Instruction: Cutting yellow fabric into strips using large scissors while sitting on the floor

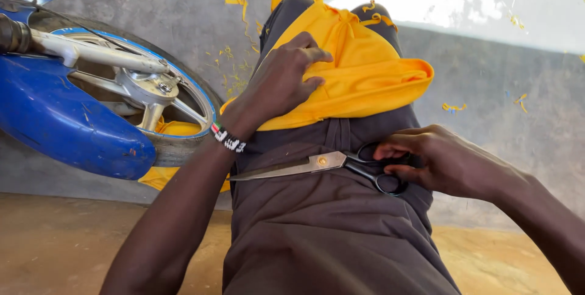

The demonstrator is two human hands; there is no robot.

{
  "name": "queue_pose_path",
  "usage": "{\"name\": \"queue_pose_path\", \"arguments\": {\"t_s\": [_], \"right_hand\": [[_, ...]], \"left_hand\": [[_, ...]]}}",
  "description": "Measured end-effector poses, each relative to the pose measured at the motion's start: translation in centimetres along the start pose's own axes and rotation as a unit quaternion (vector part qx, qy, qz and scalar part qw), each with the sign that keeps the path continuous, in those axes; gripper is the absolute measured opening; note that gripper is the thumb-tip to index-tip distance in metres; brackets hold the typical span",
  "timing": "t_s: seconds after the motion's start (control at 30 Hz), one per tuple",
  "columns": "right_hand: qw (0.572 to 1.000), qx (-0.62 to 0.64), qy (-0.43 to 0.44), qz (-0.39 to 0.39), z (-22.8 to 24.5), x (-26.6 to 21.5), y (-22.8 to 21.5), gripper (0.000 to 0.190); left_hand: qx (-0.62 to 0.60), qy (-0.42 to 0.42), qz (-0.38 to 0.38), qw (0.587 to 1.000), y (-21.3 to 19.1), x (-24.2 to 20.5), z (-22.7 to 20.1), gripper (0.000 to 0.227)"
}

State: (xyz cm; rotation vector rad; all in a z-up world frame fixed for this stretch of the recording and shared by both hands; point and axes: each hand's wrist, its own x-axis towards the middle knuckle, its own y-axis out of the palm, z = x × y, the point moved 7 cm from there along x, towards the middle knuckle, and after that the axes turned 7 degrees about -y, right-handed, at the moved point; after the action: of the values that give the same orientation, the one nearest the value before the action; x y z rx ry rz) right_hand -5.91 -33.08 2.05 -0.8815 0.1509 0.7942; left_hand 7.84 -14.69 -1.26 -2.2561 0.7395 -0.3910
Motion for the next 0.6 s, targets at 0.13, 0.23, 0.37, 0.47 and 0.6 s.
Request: {"name": "queue_pose_path", "arguments": {"t_s": [0.13,0.23,0.37,0.47,0.6], "right_hand": [[0.998,-0.019,-0.038,0.04,0.1,0.2,1.0,0.061],[0.993,-0.024,-0.028,0.108,0.8,0.9,1.8,0.06],[0.989,-0.049,-0.033,0.136,0.8,2.2,1.7,0.037],[0.992,-0.021,-0.055,0.115,-0.4,1.7,0.6,0.018],[0.985,-0.065,0.125,0.094,-2.8,-0.4,-2.8,0.058]], "left_hand": [[0.059,-0.007,0.022,0.998,2.3,0.8,2.1,0.039],[0.065,-0.005,0.021,0.998,3.2,0.5,2.3,0.026],[0.04,0.028,-0.058,0.997,2.1,-0.3,1.8,0.018],[-0.041,0.01,-0.08,0.996,0.8,-0.8,2.2,0.015],[-0.074,-0.046,-0.078,0.993,0.7,-0.9,3.3,0.008]]}}
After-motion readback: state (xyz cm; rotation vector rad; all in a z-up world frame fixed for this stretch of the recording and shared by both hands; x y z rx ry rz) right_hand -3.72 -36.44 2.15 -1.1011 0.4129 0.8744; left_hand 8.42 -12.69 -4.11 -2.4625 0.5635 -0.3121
